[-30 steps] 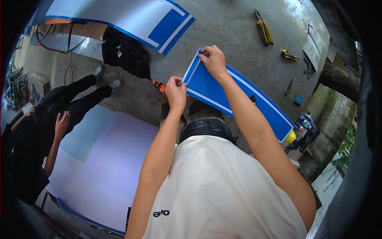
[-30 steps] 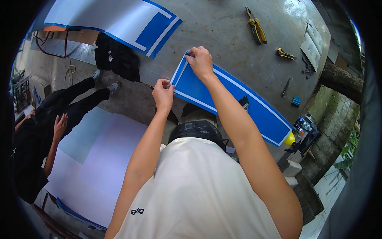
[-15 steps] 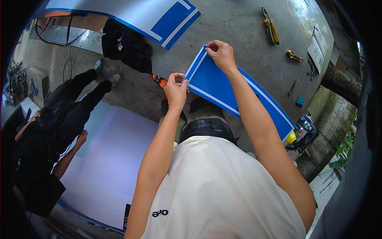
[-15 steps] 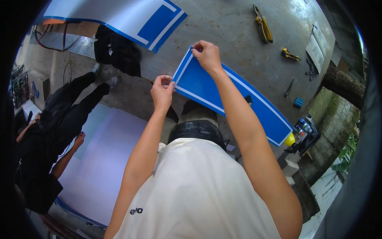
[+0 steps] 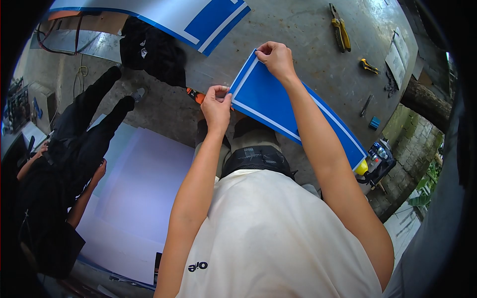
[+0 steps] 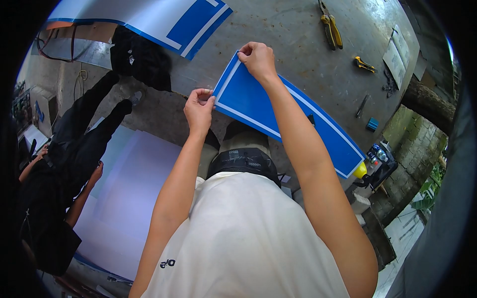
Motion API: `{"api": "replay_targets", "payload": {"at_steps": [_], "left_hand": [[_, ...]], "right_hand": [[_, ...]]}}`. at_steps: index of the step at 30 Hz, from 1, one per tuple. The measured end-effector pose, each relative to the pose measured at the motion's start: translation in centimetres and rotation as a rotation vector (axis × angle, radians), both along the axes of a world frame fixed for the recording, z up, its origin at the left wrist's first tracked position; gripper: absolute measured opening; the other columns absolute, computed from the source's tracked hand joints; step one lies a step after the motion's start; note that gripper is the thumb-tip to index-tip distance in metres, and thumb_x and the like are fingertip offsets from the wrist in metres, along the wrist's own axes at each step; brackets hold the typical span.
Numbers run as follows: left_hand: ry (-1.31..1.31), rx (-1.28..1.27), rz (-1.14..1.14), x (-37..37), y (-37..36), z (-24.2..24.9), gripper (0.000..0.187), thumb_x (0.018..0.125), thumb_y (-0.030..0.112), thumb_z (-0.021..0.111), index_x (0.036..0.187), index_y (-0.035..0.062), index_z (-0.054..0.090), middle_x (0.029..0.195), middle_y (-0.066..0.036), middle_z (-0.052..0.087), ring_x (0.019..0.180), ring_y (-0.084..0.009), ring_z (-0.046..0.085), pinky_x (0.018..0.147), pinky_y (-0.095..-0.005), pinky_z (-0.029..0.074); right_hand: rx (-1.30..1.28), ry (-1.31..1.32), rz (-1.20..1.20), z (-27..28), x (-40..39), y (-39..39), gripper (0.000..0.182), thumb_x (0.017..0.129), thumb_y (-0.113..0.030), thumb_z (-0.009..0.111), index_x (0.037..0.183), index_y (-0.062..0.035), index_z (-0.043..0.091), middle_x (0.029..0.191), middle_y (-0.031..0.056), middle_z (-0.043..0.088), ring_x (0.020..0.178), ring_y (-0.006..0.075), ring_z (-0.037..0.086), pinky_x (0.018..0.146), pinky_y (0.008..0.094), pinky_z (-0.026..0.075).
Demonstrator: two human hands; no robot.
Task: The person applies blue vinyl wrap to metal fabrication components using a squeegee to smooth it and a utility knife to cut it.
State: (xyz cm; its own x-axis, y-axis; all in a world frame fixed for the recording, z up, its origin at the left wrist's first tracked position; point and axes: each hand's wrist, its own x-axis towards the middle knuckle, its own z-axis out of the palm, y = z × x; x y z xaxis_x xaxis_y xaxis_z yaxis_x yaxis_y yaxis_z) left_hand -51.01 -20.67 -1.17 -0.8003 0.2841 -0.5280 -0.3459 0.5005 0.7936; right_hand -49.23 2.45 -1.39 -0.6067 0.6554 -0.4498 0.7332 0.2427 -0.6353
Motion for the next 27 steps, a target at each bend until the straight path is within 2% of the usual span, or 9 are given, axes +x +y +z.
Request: {"api": "replay_targets", "payload": {"at_steps": [1,3,6,8,11,21,23,27], "left_hand": [[-0.007,0.004,0.006,0.03,-0.06,-0.15,0.020,0.088,-0.005,0.074,0.107,-0.0016,0.067,0.101,-0.010,0.076,0.076,-0.0097,0.071,0.066,-0.0262,0.061],[-0.016,0.006,0.013,-0.02,0.00,0.02,0.020,0.088,-0.005,0.073,0.107,-0.0015,0.067,0.101,-0.009,0.076,0.076,-0.0093,0.070,0.066,-0.0260,0.061],[-0.041,0.015,0.021,-0.09,0.13,0.29,0.020,0.088,-0.005,0.074,0.107,-0.0013,0.068,0.100,-0.009,0.076,0.076,-0.0083,0.070,0.066,-0.0250,0.061],[-0.040,0.042,0.071,-0.01,0.27,0.36,0.016,0.087,-0.005,0.073,0.102,-0.0009,0.068,0.089,-0.009,0.076,0.068,-0.0112,0.069,0.065,-0.0258,0.056],[-0.028,0.040,0.065,-0.05,0.24,0.28,0.017,0.087,-0.005,0.073,0.102,-0.0010,0.068,0.088,-0.008,0.076,0.068,-0.0109,0.069,0.064,-0.0256,0.056],[-0.062,0.047,0.084,-0.19,0.31,0.42,0.016,0.087,-0.005,0.073,0.101,-0.0007,0.068,0.088,-0.008,0.076,0.068,-0.0106,0.069,0.064,-0.0256,0.057],[-0.072,0.021,0.039,-0.30,0.17,0.41,0.020,0.088,-0.003,0.075,0.106,-0.0012,0.068,0.098,-0.008,0.076,0.076,-0.0083,0.070,0.067,-0.0248,0.061],[-0.067,0.007,0.035,-0.29,0.20,0.40,0.019,0.088,-0.003,0.075,0.106,-0.0012,0.069,0.098,-0.008,0.076,0.076,-0.0083,0.070,0.067,-0.0248,0.061]], "right_hand": [[-0.001,-0.002,0.000,0.02,-0.02,0.00,0.018,0.088,-0.016,0.078,0.099,-0.0028,0.080,0.089,0.0113,0.078,0.079,0.0186,0.073,0.075,0.0322,0.058],[0.001,0.005,-0.014,-0.18,-0.07,0.08,0.018,0.086,-0.017,0.078,0.099,-0.0051,0.081,0.089,0.0162,0.078,0.081,0.0262,0.076,0.081,0.0373,0.060],[0.006,0.006,0.016,-0.34,-0.12,0.46,0.019,0.086,-0.019,0.079,0.097,-0.0048,0.082,0.088,0.0164,0.078,0.081,0.0268,0.076,0.081,0.0379,0.060],[-0.001,-0.003,0.018,-0.40,-0.20,0.62,0.019,0.085,-0.020,0.079,0.097,-0.0047,0.082,0.088,0.0164,0.078,0.081,0.0268,0.076,0.081,0.0380,0.060],[-0.011,-0.014,0.019,-0.37,-0.27,0.66,0.020,0.085,-0.020,0.080,0.097,-0.0047,0.082,0.088,0.0163,0.078,0.081,0.0269,0.076,0.081,0.0381,0.060],[-0.016,-0.046,0.011,-0.12,-0.45,0.72,0.019,0.084,-0.020,0.080,0.096,-0.0053,0.082,0.089,0.0164,0.078,0.081,0.0271,0.076,0.081,0.0387,0.061],[-0.018,-0.050,0.007,-0.18,-0.49,0.67,0.018,0.084,-0.020,0.081,0.096,-0.0054,0.082,0.089,0.0163,0.078,0.081,0.0271,0.076,0.082,0.0387,0.061],[-0.006,-0.068,0.002,-0.34,-0.57,0.69,0.018,0.084,-0.020,0.081,0.096,-0.0059,0.082,0.089,0.0161,0.078,0.081,0.0267,0.077,0.082,0.0385,0.061]]}}
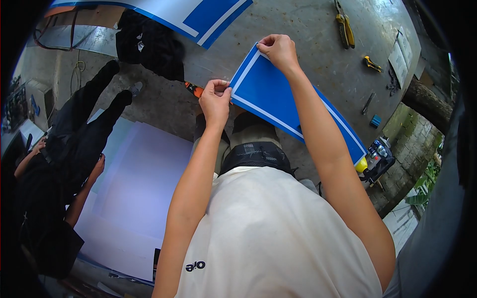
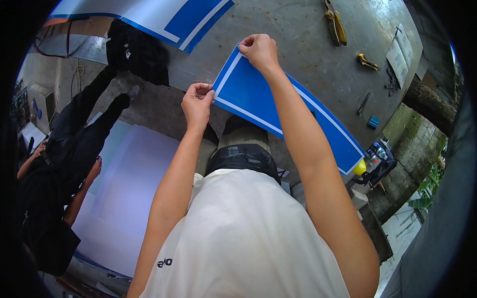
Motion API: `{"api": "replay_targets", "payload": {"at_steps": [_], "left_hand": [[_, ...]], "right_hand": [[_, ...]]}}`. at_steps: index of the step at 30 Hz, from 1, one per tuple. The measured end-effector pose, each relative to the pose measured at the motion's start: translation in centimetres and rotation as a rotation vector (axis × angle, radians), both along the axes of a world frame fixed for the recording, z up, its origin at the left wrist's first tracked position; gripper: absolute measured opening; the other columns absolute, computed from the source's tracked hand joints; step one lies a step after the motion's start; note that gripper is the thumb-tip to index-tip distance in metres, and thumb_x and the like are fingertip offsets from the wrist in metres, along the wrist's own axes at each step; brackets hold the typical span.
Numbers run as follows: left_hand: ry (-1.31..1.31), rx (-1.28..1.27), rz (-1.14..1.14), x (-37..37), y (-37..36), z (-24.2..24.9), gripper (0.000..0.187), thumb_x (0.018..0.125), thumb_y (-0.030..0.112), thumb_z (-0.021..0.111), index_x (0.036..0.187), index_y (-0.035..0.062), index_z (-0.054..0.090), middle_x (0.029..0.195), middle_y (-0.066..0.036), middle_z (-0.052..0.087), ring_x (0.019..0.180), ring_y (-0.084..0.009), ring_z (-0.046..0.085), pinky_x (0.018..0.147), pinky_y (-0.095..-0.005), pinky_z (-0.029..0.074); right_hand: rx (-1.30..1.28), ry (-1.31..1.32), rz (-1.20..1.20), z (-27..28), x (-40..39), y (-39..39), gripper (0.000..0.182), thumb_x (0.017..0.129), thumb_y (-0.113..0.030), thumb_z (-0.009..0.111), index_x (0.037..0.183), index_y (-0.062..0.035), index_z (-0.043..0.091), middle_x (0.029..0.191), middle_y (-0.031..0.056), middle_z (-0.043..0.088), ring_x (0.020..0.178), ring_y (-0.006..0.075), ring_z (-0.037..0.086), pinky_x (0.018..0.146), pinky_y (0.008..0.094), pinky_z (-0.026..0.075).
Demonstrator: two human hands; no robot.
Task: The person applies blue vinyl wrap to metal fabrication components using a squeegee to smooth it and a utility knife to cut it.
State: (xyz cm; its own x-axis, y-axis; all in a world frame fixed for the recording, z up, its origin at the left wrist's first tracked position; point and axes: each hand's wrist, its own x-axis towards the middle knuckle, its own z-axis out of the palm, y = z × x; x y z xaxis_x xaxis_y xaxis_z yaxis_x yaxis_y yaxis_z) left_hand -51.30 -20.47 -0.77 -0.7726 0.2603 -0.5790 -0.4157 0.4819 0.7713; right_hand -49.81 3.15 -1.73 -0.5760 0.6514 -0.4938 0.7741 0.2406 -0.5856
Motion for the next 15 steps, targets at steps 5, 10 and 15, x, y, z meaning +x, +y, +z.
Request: {"api": "replay_targets", "payload": {"at_steps": [5,10,15], "left_hand": [[0.008,-0.005,0.000,-0.01,0.06,0.09,0.019,0.088,-0.003,0.075,0.105,-0.0011,0.069,0.097,-0.008,0.076,0.075,-0.0082,0.070,0.067,-0.0246,0.061],[0.023,0.028,0.041,0.12,0.25,0.04,0.015,0.087,-0.005,0.073,0.101,-0.0009,0.068,0.088,-0.007,0.076,0.069,-0.0099,0.070,0.066,-0.0251,0.057],[0.023,0.022,0.049,0.10,0.33,0.00,0.015,0.087,-0.005,0.072,0.101,-0.0008,0.068,0.087,-0.007,0.076,0.069,-0.0097,0.069,0.066,-0.0250,0.057]], "right_hand": [[-0.009,-0.011,0.005,0.08,-0.07,0.07,0.019,0.084,-0.020,0.081,0.096,-0.0061,0.082,0.090,0.0158,0.079,0.081,0.0263,0.077,0.082,0.0381,0.061],[-0.009,-0.008,0.005,0.24,-0.06,0.02,0.019,0.084,-0.020,0.081,0.096,-0.0062,0.082,0.090,0.0155,0.079,0.082,0.0263,0.077,0.083,0.0380,0.061],[-0.005,-0.007,0.005,0.03,0.01,0.06,0.019,0.084,-0.021,0.081,0.096,-0.0062,0.082,0.090,0.0156,0.079,0.082,0.0266,0.077,0.083,0.0383,0.060]]}}
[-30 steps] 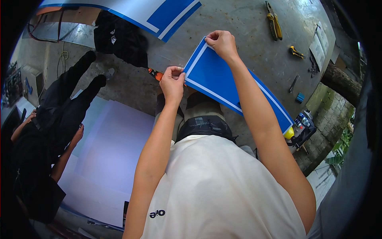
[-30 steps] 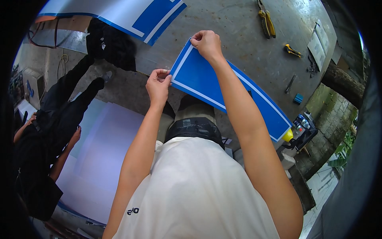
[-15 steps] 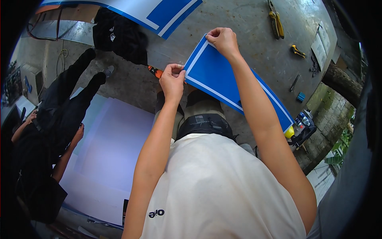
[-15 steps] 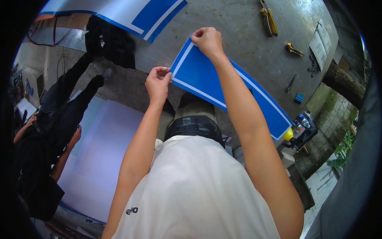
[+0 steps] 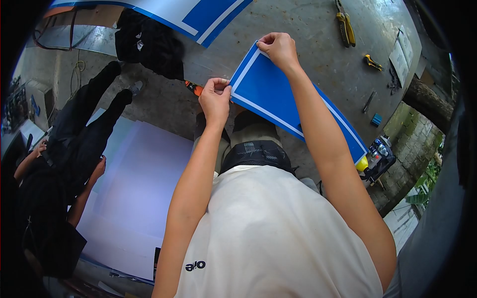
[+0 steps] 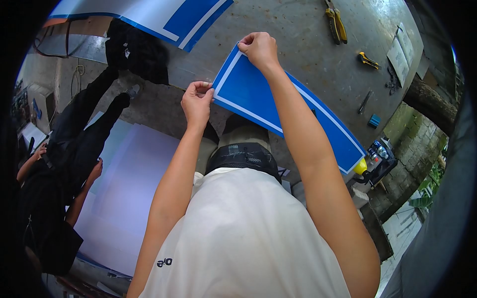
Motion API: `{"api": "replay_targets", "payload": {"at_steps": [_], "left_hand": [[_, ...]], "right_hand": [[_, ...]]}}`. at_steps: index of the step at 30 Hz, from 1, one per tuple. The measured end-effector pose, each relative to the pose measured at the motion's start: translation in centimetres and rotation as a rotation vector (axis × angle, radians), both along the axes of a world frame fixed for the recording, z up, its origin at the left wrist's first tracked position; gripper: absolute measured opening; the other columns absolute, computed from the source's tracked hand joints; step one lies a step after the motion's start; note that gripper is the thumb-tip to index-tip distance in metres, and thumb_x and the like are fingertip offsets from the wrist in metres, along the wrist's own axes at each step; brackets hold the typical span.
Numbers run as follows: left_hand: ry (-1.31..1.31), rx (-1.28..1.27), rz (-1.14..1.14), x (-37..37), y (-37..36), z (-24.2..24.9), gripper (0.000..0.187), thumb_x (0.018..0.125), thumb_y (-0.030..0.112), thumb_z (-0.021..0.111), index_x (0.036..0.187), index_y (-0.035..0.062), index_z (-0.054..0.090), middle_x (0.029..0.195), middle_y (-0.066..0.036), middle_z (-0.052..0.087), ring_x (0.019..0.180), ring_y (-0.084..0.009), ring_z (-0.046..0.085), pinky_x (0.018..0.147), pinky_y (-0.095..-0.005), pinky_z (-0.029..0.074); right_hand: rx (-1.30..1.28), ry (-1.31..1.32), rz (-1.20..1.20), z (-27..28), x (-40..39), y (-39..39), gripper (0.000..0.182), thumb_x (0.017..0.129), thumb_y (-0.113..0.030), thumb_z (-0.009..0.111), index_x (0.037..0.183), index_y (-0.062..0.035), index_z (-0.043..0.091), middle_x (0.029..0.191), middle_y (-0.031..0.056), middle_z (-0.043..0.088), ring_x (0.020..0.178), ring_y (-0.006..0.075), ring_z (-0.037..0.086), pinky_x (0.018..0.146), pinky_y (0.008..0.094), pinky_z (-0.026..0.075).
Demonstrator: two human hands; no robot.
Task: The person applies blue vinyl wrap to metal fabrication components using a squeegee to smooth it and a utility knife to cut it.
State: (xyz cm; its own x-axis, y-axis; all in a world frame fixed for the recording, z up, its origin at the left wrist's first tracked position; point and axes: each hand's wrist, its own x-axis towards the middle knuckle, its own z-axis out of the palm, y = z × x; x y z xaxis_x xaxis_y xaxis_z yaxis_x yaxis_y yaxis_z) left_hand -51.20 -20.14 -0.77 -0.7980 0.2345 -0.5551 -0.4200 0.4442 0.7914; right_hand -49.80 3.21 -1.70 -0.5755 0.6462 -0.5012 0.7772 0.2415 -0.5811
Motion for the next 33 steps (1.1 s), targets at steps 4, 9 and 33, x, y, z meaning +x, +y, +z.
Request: {"api": "replay_targets", "payload": {"at_steps": [4,9,33], "left_hand": [[0.000,-0.018,-0.021,-0.1,-0.2,-0.4,0.016,0.087,-0.004,0.074,0.102,-0.0008,0.069,0.092,-0.007,0.076,0.072,-0.0094,0.070,0.066,-0.0250,0.059],[-0.011,-0.030,-0.041,0.0,-0.3,-0.3,0.017,0.088,-0.004,0.074,0.105,-0.0014,0.069,0.097,-0.008,0.076,0.076,-0.0087,0.070,0.067,-0.0250,0.061],[0.010,-0.008,-0.023,0.5,-0.1,0.7,0.024,0.091,-0.005,0.070,0.115,-0.0043,0.064,0.109,-0.013,0.076,0.075,-0.0109,0.071,0.073,-0.0268,0.061]], "right_hand": [[-0.002,0.000,0.001,-0.1,0.0,0.0,0.019,0.084,-0.021,0.081,0.096,-0.0064,0.082,0.090,0.0157,0.079,0.083,0.0266,0.077,0.083,0.0384,0.060],[0.007,0.005,0.019,-0.3,0.1,0.0,0.019,0.085,-0.022,0.080,0.096,-0.0068,0.082,0.091,0.0157,0.079,0.083,0.0272,0.077,0.084,0.0391,0.060],[-0.200,0.185,0.046,0.5,1.2,0.6,0.022,0.091,-0.020,0.077,0.100,-0.0002,0.078,0.090,0.0130,0.077,0.080,0.0210,0.072,0.079,0.0342,0.059]]}}
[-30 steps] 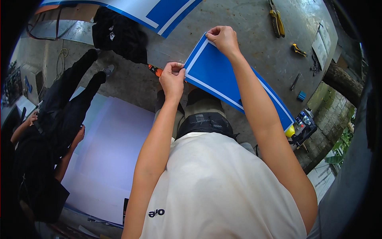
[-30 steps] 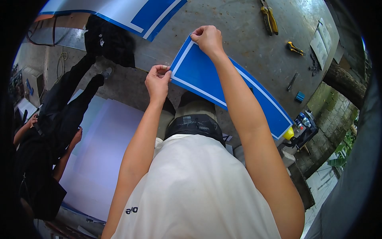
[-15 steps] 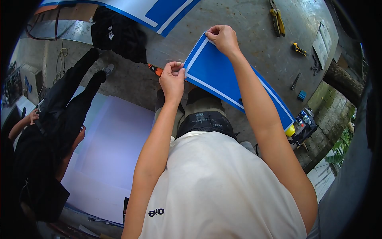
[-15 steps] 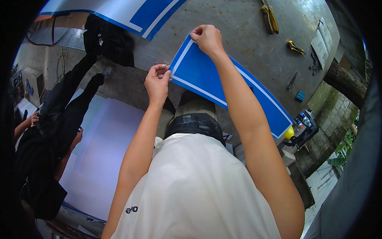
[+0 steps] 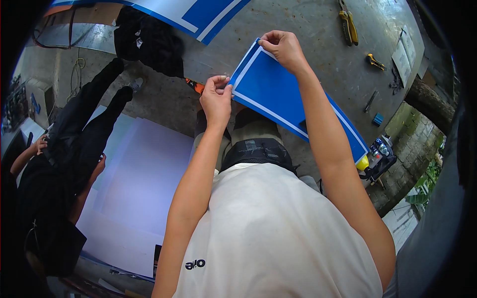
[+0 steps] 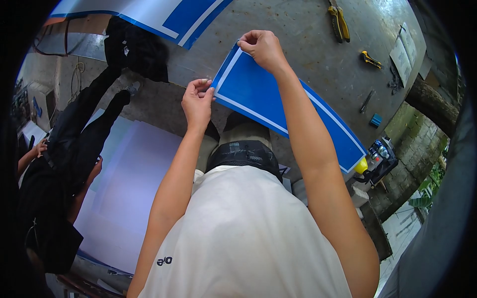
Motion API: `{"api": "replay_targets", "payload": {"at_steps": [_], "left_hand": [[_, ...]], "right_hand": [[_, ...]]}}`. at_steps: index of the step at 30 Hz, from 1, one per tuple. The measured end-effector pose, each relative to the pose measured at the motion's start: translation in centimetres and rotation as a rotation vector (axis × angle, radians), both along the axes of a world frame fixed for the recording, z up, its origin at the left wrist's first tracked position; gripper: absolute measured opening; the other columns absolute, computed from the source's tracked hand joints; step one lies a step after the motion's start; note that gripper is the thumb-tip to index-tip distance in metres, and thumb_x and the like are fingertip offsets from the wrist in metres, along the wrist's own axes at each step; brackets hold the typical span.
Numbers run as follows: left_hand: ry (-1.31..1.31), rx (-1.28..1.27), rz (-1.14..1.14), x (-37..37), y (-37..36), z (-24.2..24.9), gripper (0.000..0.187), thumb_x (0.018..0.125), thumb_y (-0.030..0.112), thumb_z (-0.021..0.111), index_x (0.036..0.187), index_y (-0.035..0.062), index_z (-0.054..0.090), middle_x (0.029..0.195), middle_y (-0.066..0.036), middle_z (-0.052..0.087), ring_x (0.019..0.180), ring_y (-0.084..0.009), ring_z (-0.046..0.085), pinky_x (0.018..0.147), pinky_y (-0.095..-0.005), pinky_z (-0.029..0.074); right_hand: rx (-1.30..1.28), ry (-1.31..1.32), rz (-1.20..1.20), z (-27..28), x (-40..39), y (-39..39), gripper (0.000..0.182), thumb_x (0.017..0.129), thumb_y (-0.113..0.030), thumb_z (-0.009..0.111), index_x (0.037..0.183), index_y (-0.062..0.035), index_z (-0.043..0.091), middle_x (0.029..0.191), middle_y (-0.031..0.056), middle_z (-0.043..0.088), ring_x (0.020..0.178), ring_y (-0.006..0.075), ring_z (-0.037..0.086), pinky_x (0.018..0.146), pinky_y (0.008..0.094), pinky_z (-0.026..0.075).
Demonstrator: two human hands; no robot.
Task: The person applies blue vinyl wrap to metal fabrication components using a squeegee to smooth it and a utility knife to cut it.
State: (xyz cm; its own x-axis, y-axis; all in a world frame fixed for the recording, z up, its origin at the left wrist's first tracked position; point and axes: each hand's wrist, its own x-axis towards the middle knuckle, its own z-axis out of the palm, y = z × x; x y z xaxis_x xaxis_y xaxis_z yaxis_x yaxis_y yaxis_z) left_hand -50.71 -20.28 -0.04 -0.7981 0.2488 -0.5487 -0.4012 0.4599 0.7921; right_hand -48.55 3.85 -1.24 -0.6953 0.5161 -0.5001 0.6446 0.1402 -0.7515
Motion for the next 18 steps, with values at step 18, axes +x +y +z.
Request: {"api": "replay_targets", "payload": {"at_steps": [18], "left_hand": [[-0.017,0.053,-0.017,0.2,-0.2,-0.5,0.027,0.092,-0.005,0.070,0.118,-0.0048,0.062,0.111,-0.013,0.074,0.078,-0.0083,0.069,0.070,-0.0239,0.061]], "right_hand": [[0.164,0.007,0.030,2.9,-0.9,-0.8,0.020,0.088,-0.019,0.077,0.097,-0.0015,0.079,0.089,0.0139,0.078,0.081,0.0218,0.074,0.077,0.0343,0.059]]}}
